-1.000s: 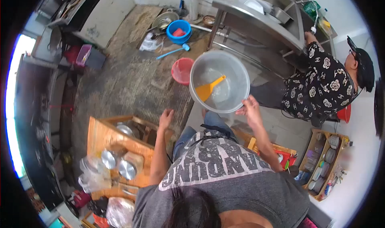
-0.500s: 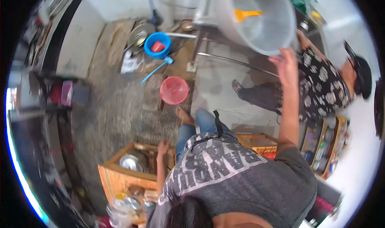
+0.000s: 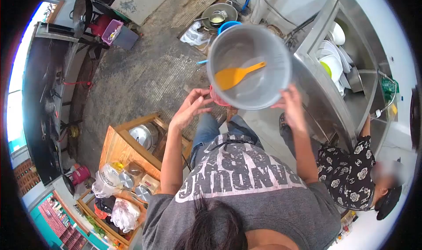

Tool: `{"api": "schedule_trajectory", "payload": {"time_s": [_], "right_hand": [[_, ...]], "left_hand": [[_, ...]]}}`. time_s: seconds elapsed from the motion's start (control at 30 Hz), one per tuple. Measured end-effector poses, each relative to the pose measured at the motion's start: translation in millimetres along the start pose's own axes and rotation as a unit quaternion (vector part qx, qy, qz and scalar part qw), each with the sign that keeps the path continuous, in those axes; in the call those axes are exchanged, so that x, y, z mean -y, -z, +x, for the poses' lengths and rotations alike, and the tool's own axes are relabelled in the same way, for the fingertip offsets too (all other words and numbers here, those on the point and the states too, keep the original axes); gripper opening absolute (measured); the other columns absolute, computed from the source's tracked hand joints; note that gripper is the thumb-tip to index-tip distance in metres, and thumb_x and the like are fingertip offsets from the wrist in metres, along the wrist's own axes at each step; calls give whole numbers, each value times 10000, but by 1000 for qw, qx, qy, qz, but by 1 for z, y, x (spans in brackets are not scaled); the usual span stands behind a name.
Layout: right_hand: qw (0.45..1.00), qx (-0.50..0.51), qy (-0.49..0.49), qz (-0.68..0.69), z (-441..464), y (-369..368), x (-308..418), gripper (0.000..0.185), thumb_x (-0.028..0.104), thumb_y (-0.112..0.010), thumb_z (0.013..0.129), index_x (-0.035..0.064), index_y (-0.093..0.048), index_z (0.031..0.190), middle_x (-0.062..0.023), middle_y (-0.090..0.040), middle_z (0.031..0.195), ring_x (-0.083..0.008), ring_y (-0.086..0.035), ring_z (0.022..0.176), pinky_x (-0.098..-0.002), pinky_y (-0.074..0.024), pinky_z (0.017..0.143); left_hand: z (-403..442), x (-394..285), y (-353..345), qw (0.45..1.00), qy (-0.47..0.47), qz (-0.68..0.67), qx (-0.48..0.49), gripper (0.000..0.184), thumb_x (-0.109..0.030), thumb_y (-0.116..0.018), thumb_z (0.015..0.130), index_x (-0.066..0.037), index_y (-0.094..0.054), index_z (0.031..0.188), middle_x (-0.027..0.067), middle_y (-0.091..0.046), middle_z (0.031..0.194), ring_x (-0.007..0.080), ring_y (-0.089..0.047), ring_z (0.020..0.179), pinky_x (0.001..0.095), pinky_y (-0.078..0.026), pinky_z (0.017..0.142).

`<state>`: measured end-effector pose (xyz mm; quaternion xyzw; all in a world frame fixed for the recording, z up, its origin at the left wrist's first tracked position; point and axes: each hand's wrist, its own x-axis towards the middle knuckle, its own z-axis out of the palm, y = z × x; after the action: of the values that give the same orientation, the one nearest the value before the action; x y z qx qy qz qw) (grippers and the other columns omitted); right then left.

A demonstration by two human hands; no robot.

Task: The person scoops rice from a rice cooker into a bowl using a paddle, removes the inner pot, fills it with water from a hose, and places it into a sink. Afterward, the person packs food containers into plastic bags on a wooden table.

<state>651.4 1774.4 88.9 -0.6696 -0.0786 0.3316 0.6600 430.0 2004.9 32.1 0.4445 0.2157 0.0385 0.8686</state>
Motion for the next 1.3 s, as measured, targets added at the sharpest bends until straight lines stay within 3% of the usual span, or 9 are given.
{"api": "schedule_trajectory", "payload": {"time_s": [0.13,0.33,0.53,0.67,0.87,0.97,1.1,1.2,1.3], "right_hand": [[990,79,-117,28,65,-43,-75,217,45,-414,881,-3,-451,1090,-144,-582,895,-217,-635,597,-310,-572,504],[987,94,-128,13,98,-132,-100,111,11,-418,873,-14,-417,981,-134,-547,798,-242,-636,576,-317,-572,490],[992,78,-99,31,190,-238,-136,95,49,-455,876,-6,-377,880,-118,-528,727,-231,-632,570,-308,-553,454],[990,-10,-129,55,236,-342,-153,138,79,-482,875,18,-365,832,-102,-528,694,-195,-616,546,-299,-538,438],[985,4,-161,57,266,-458,-167,152,136,-520,875,8,-438,886,-106,-564,790,-180,-632,608,-283,-537,472],[989,30,-142,43,267,-460,-178,209,180,-529,881,6,-460,975,-107,-571,831,-179,-636,633,-283,-531,486],[989,-96,-90,61,285,-417,-153,267,231,-502,897,33,-469,1072,-102,-591,956,-185,-623,664,-281,-526,536],[970,-225,-83,30,280,-353,-136,350,325,-461,907,-7,-509,1005,-134,-625,857,-165,-612,644,-271,-509,530],[935,-332,-128,10,293,-299,-113,494,475,-437,879,-5,-553,913,-89,-599,712,-141,-564,559,-256,-460,481]], "left_hand": [[23,-2,33,991,96,-7,-98,463,-365,-575,845,-58,-360,1117,108,-379,1233,273,-450,1132,419,-475,832],[51,3,112,958,150,-49,-238,429,-215,-558,861,-3,-384,1191,117,-511,1137,214,-570,937,351,-508,786],[105,-64,236,961,153,-17,-230,309,-151,-551,844,-11,-442,1096,89,-564,1027,193,-587,857,326,-503,762],[148,-99,343,956,160,15,-245,276,-144,-530,821,-9,-467,1053,99,-587,913,172,-597,774,302,-526,644],[159,-164,463,930,163,142,-296,478,-106,-500,819,-64,-270,1236,157,-504,1091,266,-586,878,396,-538,673],[162,-178,485,948,137,168,-232,587,-73,-476,814,-127,-151,1300,164,-450,1172,309,-563,944,429,-531,683],[215,-202,526,955,171,157,-184,532,-63,-463,806,-117,-247,1289,149,-470,1157,276,-560,970,406,-535,671],[267,-202,524,951,165,163,-204,457,-62,-472,796,-64,-329,1230,136,-534,1049,235,-610,826,325,-544,571],[325,-208,526,954,161,169,-189,435,-54,-485,789,-46,-352,1203,138,-557,996,227,-623,756,307,-542,540]]}}
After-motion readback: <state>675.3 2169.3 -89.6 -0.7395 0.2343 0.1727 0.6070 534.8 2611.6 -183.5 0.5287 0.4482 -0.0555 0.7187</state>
